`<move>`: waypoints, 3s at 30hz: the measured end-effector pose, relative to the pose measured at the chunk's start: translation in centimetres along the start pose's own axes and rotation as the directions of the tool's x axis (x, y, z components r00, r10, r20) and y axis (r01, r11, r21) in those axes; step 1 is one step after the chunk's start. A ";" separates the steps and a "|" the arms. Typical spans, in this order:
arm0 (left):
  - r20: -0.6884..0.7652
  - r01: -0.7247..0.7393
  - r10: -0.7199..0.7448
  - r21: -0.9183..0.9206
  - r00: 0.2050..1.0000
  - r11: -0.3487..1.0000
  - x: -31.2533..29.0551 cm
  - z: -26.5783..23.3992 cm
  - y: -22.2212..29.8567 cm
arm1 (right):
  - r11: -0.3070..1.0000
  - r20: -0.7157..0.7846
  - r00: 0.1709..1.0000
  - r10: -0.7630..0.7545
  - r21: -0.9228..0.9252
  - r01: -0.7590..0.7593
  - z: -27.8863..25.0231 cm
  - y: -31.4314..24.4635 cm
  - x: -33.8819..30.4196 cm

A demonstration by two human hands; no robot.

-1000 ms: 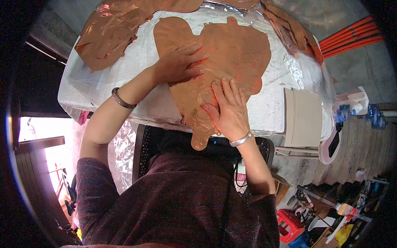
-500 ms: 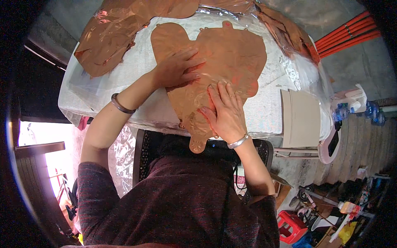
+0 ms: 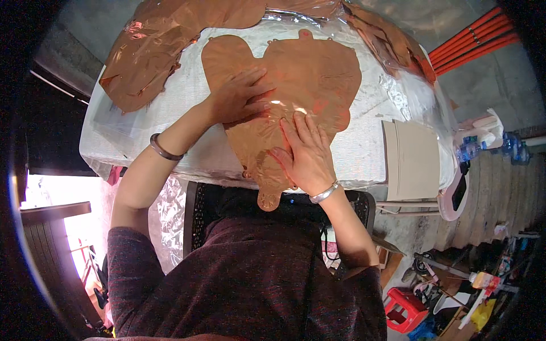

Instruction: The person selects a heart-shaped foil balloon from a pile, flattens it on the table, and folds the sides inward. They then fold the balloon into a small rectangle and press down on the foil to flatten it.

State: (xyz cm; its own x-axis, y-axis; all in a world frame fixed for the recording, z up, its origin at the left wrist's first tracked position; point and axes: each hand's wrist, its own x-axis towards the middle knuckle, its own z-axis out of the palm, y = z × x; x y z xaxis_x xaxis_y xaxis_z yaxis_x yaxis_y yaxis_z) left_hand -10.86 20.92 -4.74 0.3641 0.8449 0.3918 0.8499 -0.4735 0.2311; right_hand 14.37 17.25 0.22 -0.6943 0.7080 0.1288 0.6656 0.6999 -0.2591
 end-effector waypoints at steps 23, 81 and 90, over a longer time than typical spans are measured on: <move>0.015 0.045 -0.044 -0.028 0.999 0.999 -0.1 -0.8 0.6 | 0.973 -0.148 0.974 0.170 -0.129 -0.190 -0.5 11.4 3.8; 0.174 0.148 -0.145 -0.005 0.974 0.989 0.2 -1.5 0.9 | 0.677 -0.098 0.908 0.408 0.699 -0.230 -0.1 8.0 13.1; 0.144 0.139 -0.128 -0.063 0.981 0.988 0.2 -0.2 0.1 | 0.757 -0.295 0.901 0.318 0.651 -0.054 2.3 10.6 13.7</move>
State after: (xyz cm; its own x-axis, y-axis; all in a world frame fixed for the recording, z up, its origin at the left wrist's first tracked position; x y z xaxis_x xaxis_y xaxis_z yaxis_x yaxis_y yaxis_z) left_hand -10.76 21.01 -4.39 0.3029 0.9256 0.2268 0.8666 -0.3666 0.3387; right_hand 11.31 34.19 -2.92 -0.3329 0.8883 0.3164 0.3632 0.4304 -0.8263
